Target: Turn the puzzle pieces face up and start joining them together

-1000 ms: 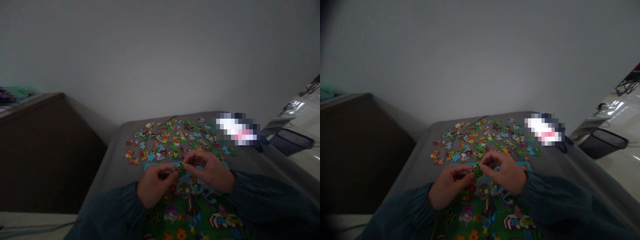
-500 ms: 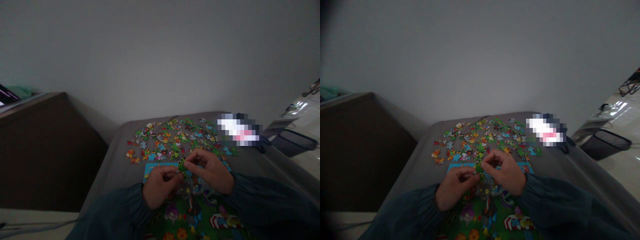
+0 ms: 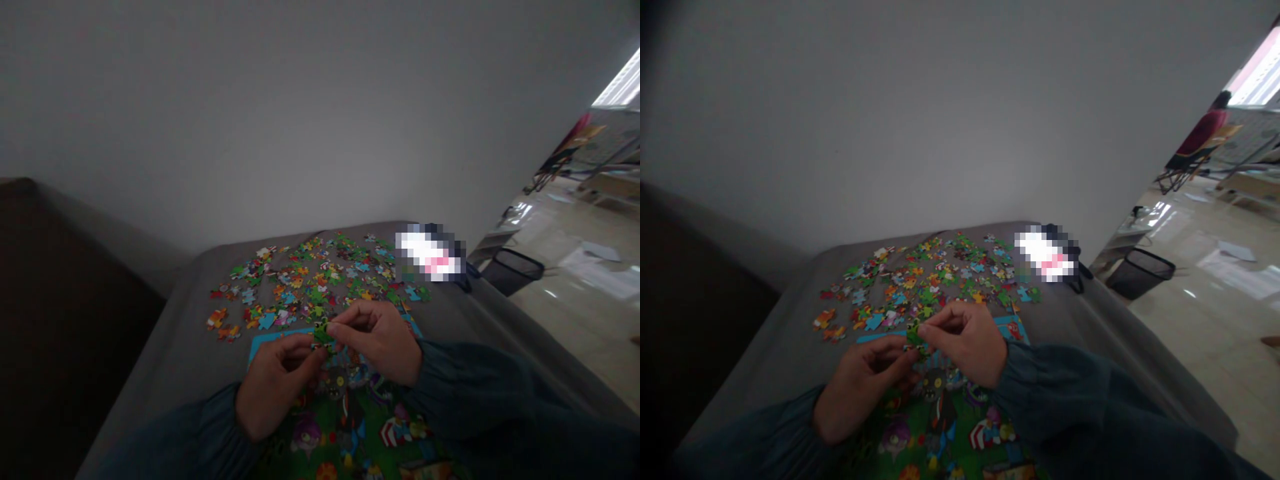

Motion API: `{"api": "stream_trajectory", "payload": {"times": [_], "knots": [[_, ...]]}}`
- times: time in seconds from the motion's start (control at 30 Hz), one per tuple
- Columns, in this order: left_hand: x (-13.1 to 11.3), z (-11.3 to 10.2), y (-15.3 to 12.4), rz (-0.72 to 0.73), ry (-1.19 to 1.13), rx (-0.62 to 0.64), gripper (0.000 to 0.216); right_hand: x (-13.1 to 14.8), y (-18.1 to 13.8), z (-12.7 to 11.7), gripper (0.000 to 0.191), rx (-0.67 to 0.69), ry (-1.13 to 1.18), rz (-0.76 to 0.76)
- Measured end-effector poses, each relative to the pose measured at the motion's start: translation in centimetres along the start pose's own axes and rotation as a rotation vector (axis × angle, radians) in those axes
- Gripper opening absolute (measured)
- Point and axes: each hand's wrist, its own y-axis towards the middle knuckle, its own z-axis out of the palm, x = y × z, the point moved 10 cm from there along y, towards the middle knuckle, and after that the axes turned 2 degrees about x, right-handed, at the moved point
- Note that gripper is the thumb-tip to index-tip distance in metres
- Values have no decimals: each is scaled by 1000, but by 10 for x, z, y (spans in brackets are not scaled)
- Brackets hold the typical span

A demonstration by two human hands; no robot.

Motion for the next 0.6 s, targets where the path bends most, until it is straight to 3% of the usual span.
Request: {"api": "stream_trajectory", "payload": {"times": [0.23,0.6], "knots": [[2,1,1,0,2,6,30,-2,0,2,26,21,26,9],[7,-4,0,-91,-139,-35,56,-6,4,-5,32,-32,110,29]]}}
